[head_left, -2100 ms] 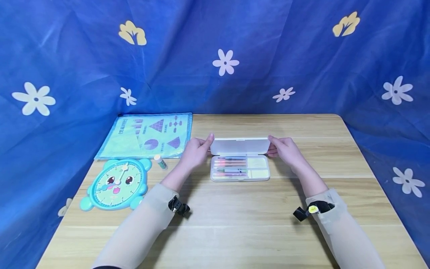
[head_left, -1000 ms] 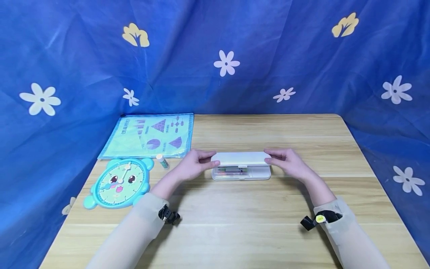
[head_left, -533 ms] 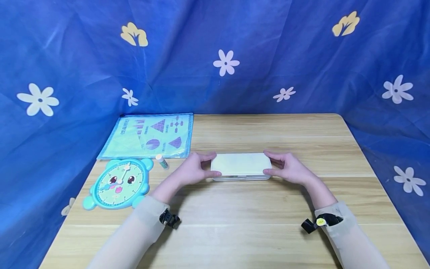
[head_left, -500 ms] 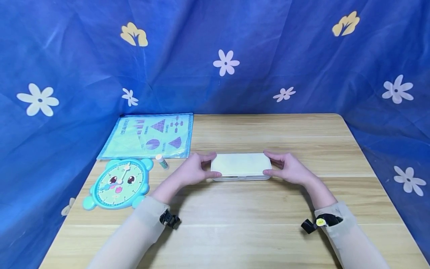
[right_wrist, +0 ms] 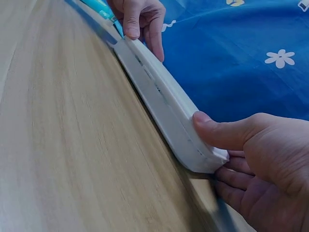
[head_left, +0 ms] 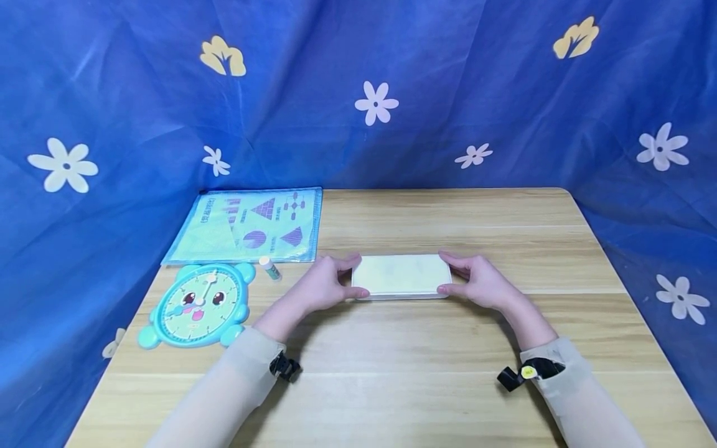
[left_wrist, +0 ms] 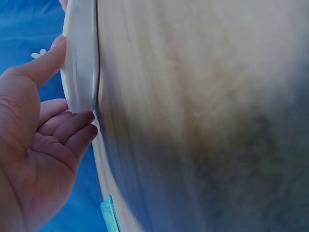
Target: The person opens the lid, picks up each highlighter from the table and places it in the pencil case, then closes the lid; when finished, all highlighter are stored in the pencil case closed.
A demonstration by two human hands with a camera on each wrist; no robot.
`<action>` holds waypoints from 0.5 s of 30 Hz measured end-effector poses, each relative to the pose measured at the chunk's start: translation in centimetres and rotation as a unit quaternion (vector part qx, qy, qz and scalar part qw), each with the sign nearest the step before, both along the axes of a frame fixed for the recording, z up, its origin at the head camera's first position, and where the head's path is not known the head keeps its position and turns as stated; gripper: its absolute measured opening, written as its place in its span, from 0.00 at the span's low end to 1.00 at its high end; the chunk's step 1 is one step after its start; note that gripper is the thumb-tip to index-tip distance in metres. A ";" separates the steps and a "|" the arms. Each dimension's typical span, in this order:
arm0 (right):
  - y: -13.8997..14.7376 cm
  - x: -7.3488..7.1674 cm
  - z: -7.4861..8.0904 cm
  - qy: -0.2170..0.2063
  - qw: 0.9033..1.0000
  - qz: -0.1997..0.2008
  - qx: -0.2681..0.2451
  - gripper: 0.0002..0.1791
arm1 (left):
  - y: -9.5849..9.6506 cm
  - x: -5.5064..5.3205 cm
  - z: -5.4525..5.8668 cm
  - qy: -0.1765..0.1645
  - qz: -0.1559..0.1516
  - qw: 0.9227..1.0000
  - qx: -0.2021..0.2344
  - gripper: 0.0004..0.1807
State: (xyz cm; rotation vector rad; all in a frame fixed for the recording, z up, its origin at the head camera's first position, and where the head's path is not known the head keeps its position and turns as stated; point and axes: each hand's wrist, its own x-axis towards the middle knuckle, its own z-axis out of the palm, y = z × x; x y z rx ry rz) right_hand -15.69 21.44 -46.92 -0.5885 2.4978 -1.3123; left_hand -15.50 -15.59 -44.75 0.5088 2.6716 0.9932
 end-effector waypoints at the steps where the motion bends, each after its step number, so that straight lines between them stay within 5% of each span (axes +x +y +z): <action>1: -0.1 0.0 0.1 0.000 1.000 -0.002 0.005 0.47 | 0.0 0.0 0.0 0.001 -0.001 1.000 -0.003 0.50; 15: -0.3 0.4 0.1 0.006 1.000 -0.006 0.026 0.46 | 0.1 0.3 -0.2 0.011 -0.008 1.000 -0.024 0.51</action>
